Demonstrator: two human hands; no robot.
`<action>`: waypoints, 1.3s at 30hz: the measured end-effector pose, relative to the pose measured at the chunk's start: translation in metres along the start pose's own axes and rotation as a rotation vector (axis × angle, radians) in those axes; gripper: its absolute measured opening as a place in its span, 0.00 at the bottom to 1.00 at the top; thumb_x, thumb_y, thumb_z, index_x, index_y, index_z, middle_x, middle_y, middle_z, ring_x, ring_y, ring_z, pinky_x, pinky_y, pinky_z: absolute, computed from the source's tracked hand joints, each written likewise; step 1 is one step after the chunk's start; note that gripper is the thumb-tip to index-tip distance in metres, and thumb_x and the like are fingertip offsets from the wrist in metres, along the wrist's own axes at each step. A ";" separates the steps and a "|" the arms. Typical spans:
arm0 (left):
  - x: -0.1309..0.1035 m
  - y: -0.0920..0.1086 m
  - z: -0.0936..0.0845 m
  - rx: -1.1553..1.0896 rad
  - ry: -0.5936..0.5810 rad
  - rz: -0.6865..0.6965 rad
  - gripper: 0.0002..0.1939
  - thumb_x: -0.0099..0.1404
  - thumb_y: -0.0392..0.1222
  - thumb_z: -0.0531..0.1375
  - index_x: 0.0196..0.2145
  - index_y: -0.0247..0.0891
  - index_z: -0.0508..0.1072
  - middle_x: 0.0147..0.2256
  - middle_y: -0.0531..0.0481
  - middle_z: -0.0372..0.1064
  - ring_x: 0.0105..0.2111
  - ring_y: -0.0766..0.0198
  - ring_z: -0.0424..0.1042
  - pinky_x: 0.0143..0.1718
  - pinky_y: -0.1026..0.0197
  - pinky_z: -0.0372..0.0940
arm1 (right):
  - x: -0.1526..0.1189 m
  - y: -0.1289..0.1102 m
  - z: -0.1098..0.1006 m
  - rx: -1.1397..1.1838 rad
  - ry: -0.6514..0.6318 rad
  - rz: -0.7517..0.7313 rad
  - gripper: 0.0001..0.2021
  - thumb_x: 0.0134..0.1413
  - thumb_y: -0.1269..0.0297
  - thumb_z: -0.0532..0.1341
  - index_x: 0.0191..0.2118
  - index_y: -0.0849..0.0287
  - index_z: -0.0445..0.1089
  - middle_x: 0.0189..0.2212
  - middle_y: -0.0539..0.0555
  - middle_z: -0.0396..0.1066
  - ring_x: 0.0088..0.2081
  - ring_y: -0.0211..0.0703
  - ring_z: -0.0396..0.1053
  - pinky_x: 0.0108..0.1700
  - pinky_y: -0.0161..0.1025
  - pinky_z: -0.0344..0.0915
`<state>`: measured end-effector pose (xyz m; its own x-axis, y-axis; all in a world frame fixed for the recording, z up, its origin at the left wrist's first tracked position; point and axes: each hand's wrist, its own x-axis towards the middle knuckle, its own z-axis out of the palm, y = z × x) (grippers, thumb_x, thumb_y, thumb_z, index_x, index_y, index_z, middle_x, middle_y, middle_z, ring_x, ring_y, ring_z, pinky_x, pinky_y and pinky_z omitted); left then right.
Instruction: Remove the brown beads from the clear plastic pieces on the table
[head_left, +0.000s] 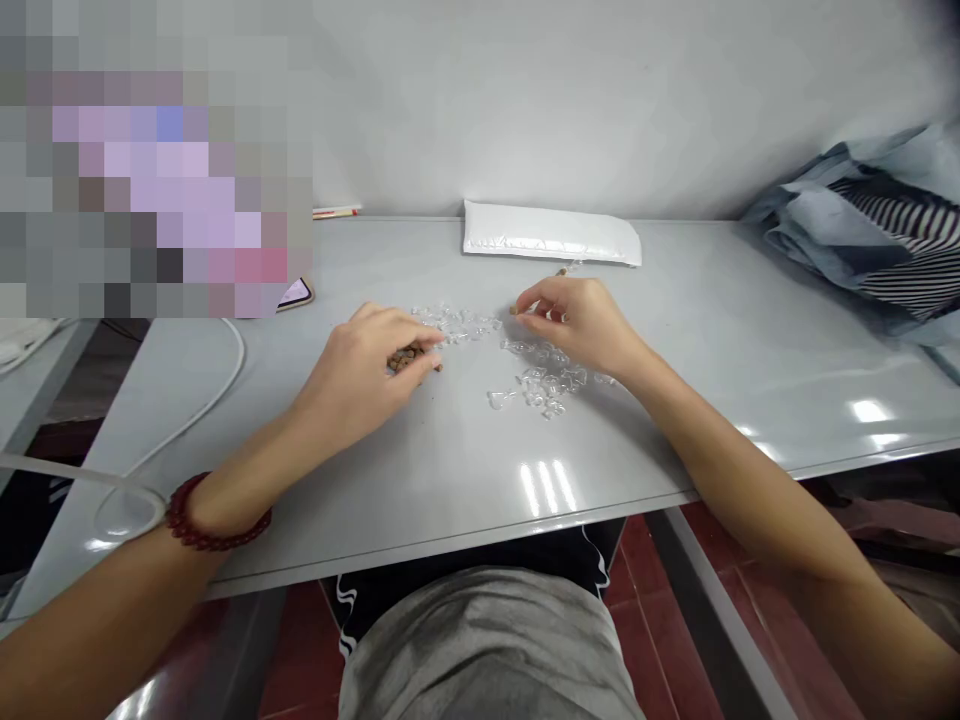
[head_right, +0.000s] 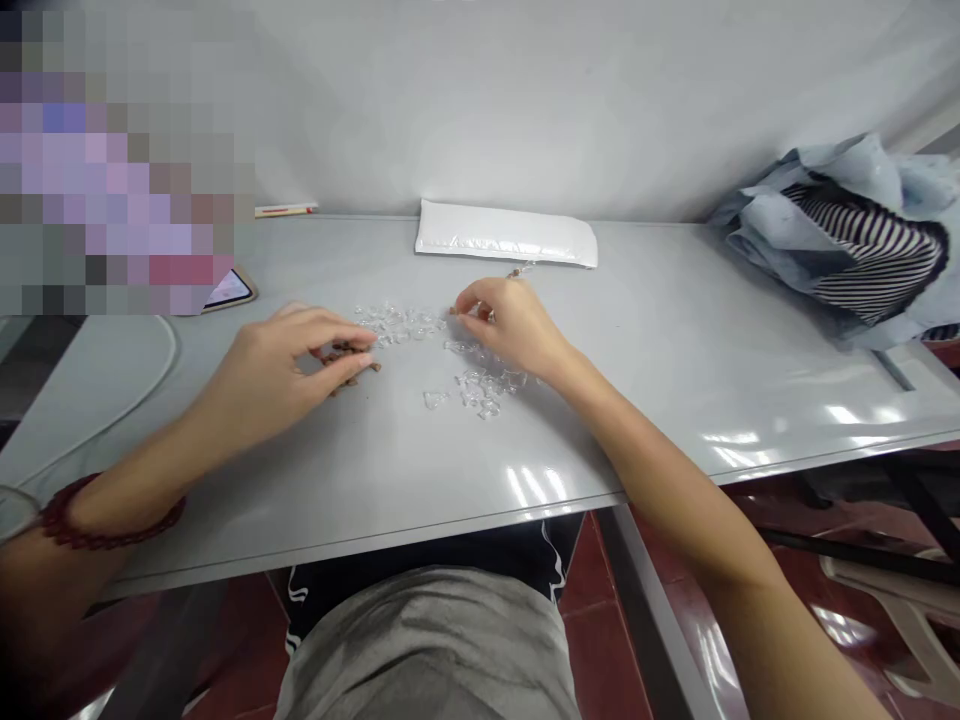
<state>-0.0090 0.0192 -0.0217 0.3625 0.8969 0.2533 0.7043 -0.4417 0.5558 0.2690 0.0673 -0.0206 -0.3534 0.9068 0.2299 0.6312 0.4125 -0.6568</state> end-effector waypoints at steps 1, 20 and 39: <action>0.001 -0.005 0.001 0.024 -0.053 0.018 0.11 0.69 0.47 0.61 0.42 0.47 0.84 0.39 0.49 0.83 0.43 0.51 0.77 0.46 0.51 0.73 | 0.002 0.004 -0.003 -0.065 -0.015 -0.012 0.04 0.59 0.69 0.64 0.37 0.59 0.78 0.34 0.54 0.79 0.31 0.41 0.69 0.37 0.42 0.65; -0.003 0.029 0.004 -0.409 0.104 -0.154 0.05 0.68 0.44 0.67 0.38 0.45 0.85 0.33 0.54 0.83 0.31 0.63 0.78 0.33 0.62 0.72 | -0.023 -0.038 0.011 0.160 -0.144 -0.280 0.03 0.63 0.70 0.62 0.39 0.59 0.75 0.35 0.51 0.78 0.31 0.37 0.71 0.38 0.37 0.65; 0.000 -0.001 -0.020 -0.015 -0.051 0.120 0.10 0.71 0.43 0.59 0.40 0.43 0.83 0.39 0.50 0.83 0.38 0.58 0.78 0.38 0.58 0.70 | -0.015 -0.015 0.006 -0.014 -0.130 -0.205 0.07 0.64 0.67 0.63 0.38 0.61 0.79 0.33 0.54 0.78 0.33 0.41 0.70 0.39 0.41 0.65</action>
<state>-0.0215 0.0198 -0.0065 0.4747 0.8351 0.2780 0.6450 -0.5450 0.5357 0.2603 0.0467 -0.0186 -0.5603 0.7856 0.2626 0.5463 0.5887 -0.5958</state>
